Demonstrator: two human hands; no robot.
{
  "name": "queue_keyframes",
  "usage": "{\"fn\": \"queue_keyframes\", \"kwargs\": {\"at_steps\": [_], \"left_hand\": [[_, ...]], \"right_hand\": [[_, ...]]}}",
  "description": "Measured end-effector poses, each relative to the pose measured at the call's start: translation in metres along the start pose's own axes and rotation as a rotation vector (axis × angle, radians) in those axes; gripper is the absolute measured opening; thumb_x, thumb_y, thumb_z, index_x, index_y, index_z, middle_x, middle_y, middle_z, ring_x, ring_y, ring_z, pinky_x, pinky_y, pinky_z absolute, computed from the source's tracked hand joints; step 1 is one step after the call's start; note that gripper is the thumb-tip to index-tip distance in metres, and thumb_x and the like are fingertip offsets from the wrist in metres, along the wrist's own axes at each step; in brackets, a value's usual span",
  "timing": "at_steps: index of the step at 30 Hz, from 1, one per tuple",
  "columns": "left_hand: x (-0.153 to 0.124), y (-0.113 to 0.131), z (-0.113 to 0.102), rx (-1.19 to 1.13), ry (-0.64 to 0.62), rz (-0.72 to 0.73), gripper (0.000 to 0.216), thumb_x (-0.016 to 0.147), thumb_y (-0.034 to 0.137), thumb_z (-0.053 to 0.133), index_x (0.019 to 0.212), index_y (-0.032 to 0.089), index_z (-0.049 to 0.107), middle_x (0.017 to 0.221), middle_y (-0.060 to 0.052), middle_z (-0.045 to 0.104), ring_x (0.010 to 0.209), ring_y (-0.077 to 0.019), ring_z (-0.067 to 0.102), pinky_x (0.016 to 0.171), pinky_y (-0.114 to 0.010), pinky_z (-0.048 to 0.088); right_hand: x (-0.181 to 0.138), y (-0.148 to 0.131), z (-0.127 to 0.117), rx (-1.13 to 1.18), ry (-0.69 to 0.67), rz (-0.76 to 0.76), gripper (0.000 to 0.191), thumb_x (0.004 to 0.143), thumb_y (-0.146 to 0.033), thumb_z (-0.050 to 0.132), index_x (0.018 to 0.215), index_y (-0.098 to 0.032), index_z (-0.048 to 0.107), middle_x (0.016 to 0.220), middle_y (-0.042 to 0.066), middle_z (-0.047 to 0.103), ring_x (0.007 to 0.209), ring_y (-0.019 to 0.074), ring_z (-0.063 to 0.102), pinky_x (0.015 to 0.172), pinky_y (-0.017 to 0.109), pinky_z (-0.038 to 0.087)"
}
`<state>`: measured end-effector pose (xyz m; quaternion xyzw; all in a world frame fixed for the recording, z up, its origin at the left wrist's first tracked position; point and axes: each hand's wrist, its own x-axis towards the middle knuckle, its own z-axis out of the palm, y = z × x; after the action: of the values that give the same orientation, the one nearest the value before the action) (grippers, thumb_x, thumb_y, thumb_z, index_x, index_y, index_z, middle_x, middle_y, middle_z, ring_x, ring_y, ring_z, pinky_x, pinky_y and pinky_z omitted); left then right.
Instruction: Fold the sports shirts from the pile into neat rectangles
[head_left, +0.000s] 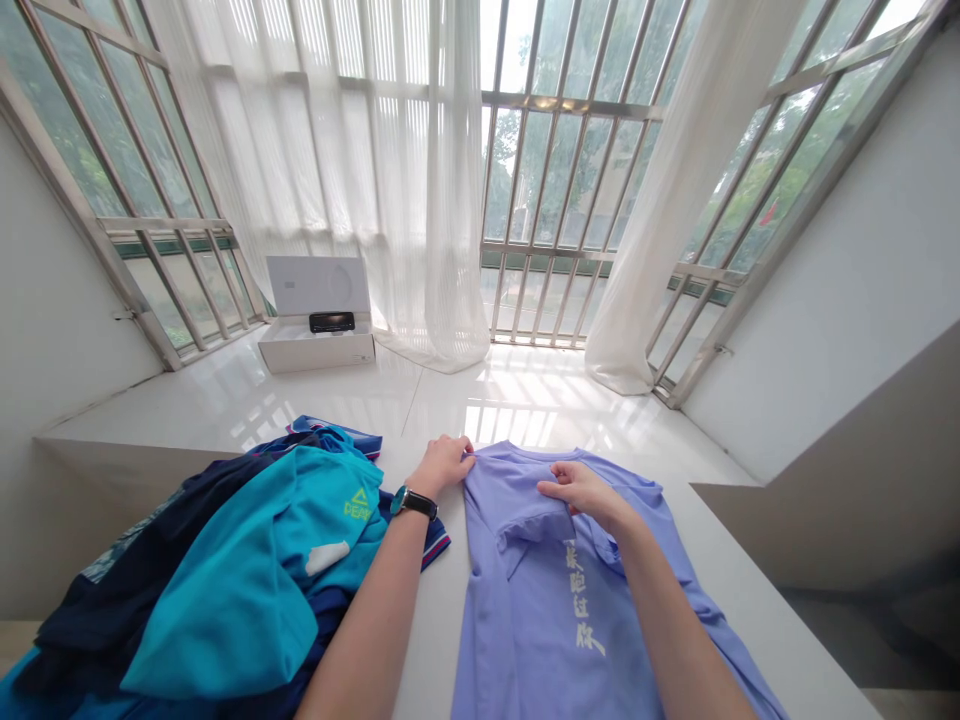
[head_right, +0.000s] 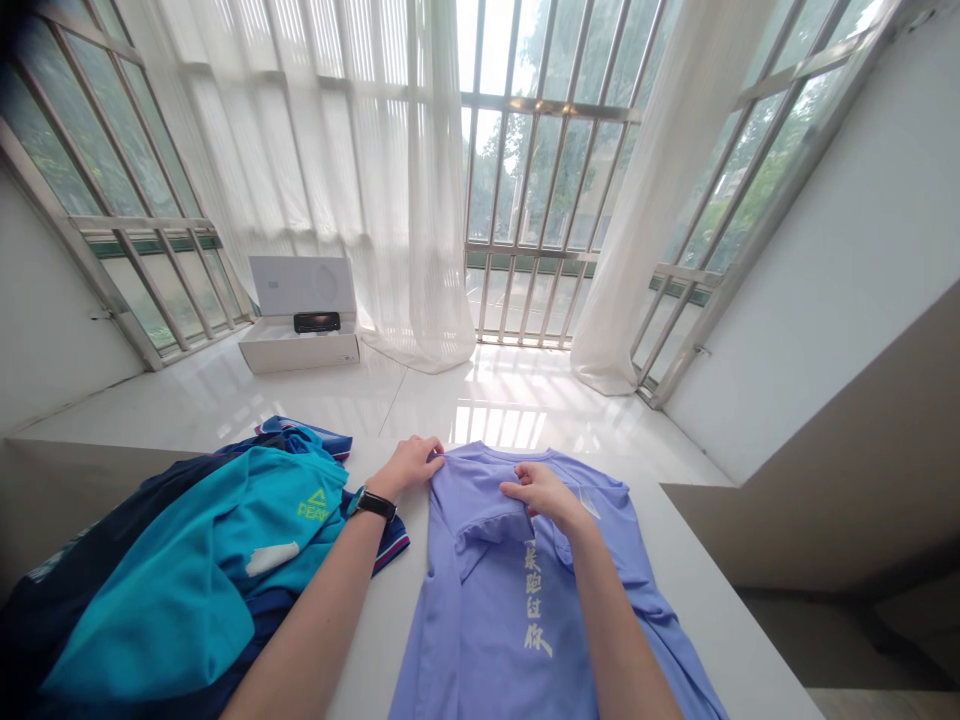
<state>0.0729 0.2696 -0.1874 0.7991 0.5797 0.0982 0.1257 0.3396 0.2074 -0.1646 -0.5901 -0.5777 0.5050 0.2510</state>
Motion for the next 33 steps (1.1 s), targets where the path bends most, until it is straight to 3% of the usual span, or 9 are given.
{"fn": "queue_keyframes", "kwargs": {"at_steps": [6,10,13,16,18,24,33], "left_hand": [[-0.001,0.000,-0.005,0.013,0.002,0.003,0.025,0.095,0.038,0.051,0.099,0.023,0.070,0.100,-0.007,0.073,0.103,-0.0247,0.065,0.090,-0.033,0.044],[-0.001,-0.001,-0.005,-0.007,0.010,-0.011,0.032,0.100,0.040,0.040,0.104,0.024,0.067,0.102,-0.007,0.073,0.096,-0.0226,0.067,0.081,-0.030,0.046],[-0.001,-0.002,-0.003,-0.014,-0.002,-0.033,0.031,0.099,0.038,0.040,0.104,0.023,0.067,0.103,-0.007,0.074,0.094,-0.0226,0.068,0.075,-0.029,0.047],[-0.001,-0.003,-0.002,-0.015,-0.014,-0.039,0.028,0.097,0.036,0.044,0.101,0.023,0.068,0.101,-0.007,0.074,0.094,-0.0229,0.068,0.075,-0.028,0.047],[-0.002,-0.003,-0.001,-0.013,-0.016,-0.033,0.027,0.096,0.037,0.046,0.100,0.022,0.069,0.102,-0.007,0.073,0.096,-0.0228,0.067,0.076,-0.028,0.047],[-0.002,-0.002,-0.002,0.009,-0.017,-0.021,0.028,0.095,0.040,0.051,0.098,0.020,0.070,0.106,-0.009,0.069,0.101,-0.0226,0.064,0.082,-0.028,0.047],[-0.004,-0.008,-0.006,0.027,-0.021,-0.067,0.026,0.095,0.036,0.053,0.101,0.019,0.071,0.112,-0.010,0.063,0.103,-0.0223,0.062,0.086,-0.029,0.048]], "right_hand": [[-0.018,-0.031,0.009,0.090,-0.044,-0.116,0.050,0.074,-0.049,0.076,0.110,-0.021,0.057,0.082,-0.001,0.066,0.056,0.0073,0.050,0.045,0.019,0.035],[-0.022,-0.028,0.002,0.044,-0.055,-0.075,0.063,0.071,-0.043,0.079,0.124,-0.021,0.052,0.081,-0.001,0.065,0.061,0.0103,0.056,0.046,0.019,0.038],[-0.018,-0.015,-0.003,-0.102,-0.068,0.009,0.046,0.068,-0.039,0.082,0.101,-0.020,0.057,0.064,-0.008,0.050,0.057,0.0100,0.052,0.045,0.019,0.040],[-0.014,-0.006,-0.003,-0.242,-0.145,0.044,0.041,0.066,-0.039,0.081,0.070,-0.021,0.044,0.057,-0.011,0.035,0.050,0.0077,0.044,0.043,0.020,0.042],[-0.011,-0.004,0.000,-0.246,-0.188,0.049,0.045,0.067,-0.039,0.081,0.070,-0.022,0.039,0.057,-0.011,0.035,0.050,0.0071,0.043,0.043,0.020,0.043],[-0.004,0.009,0.007,-0.142,-0.216,0.118,0.048,0.064,-0.041,0.083,0.093,-0.022,0.050,0.062,-0.011,0.042,0.053,0.0078,0.047,0.045,0.019,0.044],[0.005,0.024,0.004,-0.182,-0.175,0.202,0.047,0.066,-0.049,0.083,0.070,-0.022,0.044,0.051,-0.007,0.051,0.048,0.0094,0.052,0.047,0.021,0.048]]}}
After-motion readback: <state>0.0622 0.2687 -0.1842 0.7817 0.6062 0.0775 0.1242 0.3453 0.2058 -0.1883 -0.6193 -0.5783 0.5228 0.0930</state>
